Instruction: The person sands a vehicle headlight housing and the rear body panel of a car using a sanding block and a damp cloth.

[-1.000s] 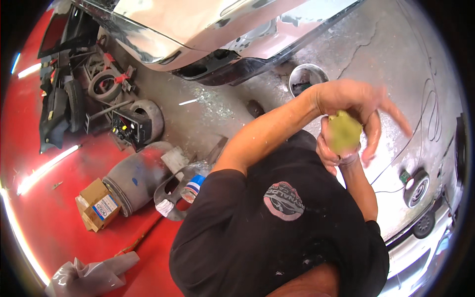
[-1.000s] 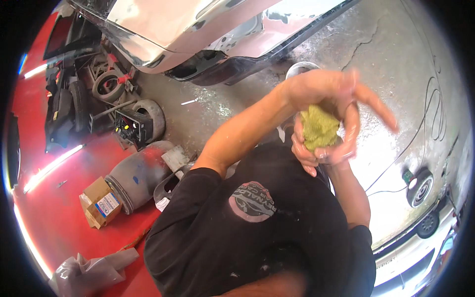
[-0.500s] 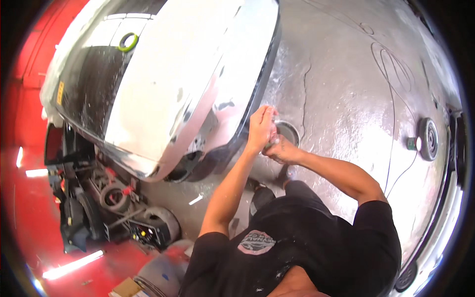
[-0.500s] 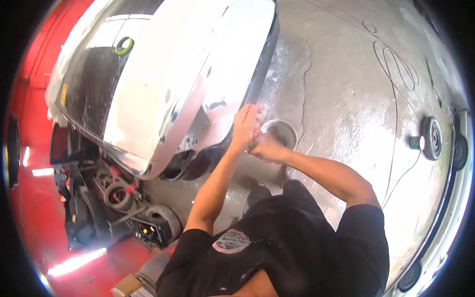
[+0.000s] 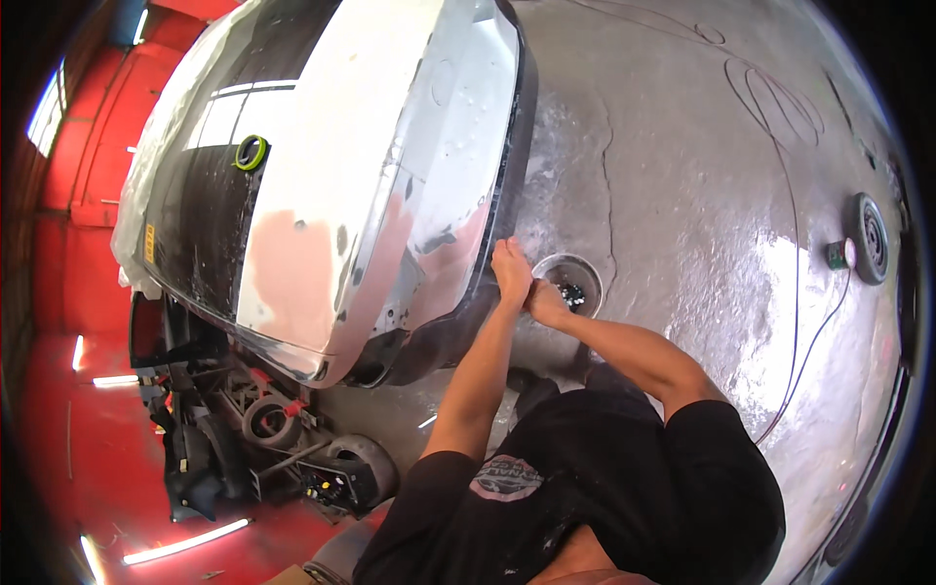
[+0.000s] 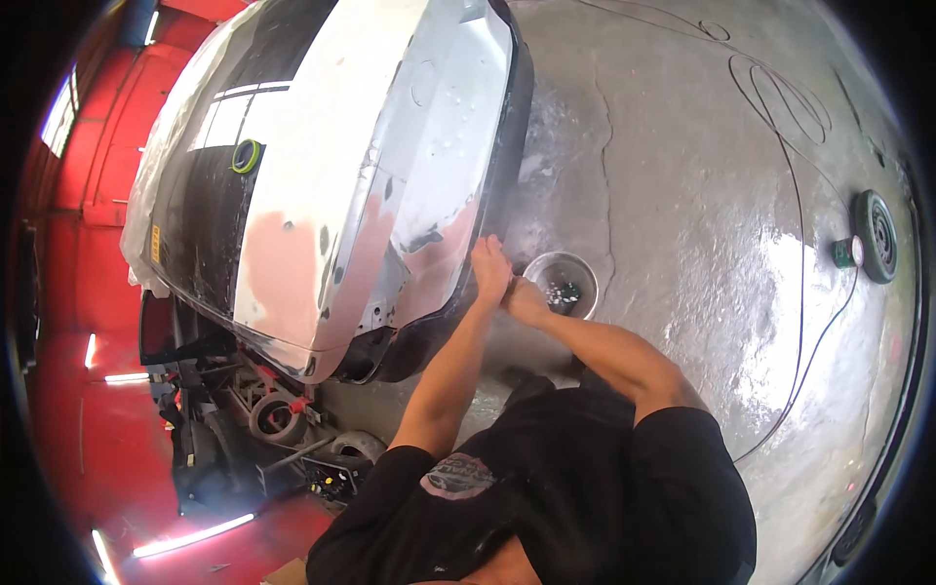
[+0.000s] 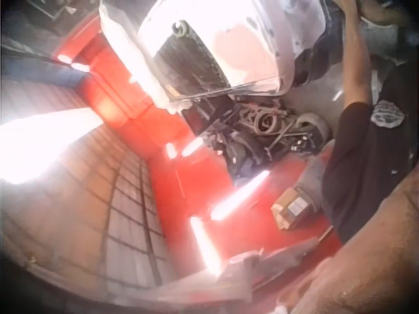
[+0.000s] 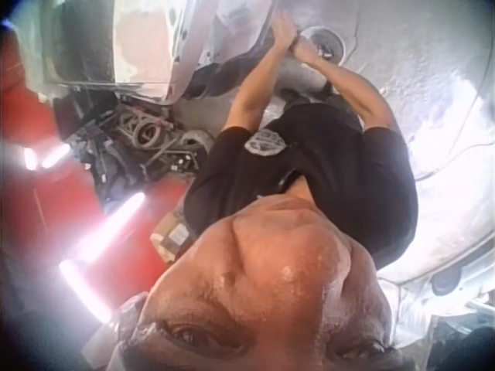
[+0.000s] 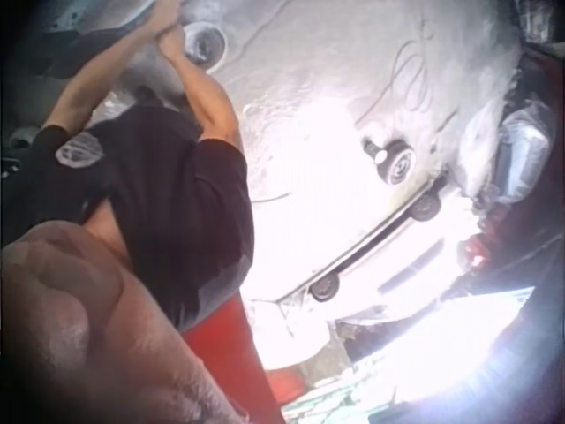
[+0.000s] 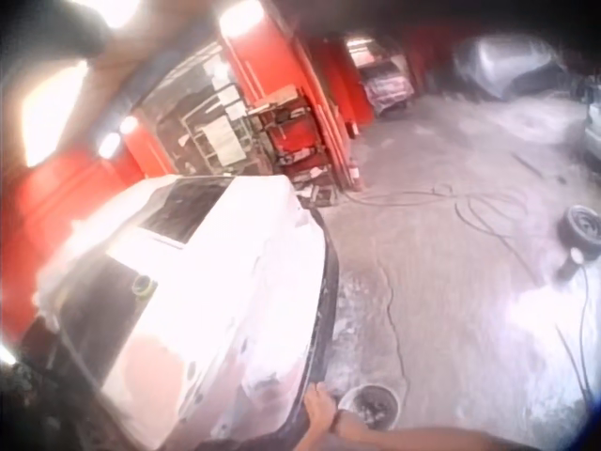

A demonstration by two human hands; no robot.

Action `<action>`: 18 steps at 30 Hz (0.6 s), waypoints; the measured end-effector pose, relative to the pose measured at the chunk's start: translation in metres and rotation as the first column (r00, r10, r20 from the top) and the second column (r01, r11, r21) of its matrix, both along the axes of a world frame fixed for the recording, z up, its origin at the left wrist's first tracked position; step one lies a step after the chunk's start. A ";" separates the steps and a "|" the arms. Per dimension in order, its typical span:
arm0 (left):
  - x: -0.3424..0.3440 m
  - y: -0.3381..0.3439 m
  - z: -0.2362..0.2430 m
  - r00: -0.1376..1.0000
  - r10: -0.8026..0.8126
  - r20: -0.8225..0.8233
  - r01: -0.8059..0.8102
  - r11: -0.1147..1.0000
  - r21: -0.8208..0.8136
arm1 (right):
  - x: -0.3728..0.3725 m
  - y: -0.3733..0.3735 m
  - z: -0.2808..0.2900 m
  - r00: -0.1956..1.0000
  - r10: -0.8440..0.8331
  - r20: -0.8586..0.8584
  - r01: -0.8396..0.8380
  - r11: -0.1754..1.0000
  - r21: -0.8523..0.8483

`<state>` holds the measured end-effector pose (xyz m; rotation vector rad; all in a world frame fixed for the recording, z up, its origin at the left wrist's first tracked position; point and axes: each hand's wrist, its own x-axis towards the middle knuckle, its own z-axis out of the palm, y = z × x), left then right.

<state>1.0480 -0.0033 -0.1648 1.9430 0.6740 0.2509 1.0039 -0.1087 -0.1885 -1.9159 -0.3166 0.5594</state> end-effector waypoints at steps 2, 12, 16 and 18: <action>-0.002 0.025 -0.025 0.999 0.043 0.026 -0.046 0.992 0.119 | -0.003 0.015 0.019 1.000 0.016 0.015 -0.015 0.996 -0.084; -0.051 0.006 0.070 0.975 -0.196 -0.108 0.045 0.645 -0.763 | -0.014 -0.059 0.076 0.952 0.215 -0.219 -0.173 0.965 0.198; -0.064 0.040 0.154 0.908 -0.267 0.322 0.371 0.156 -0.916 | -0.011 -0.069 0.185 0.451 0.582 -0.677 -0.072 0.780 0.622; -0.046 0.040 0.195 0.839 -0.224 0.496 0.494 -0.068 -0.867 | -0.012 -0.077 0.233 0.290 0.648 -0.704 0.002 0.736 0.677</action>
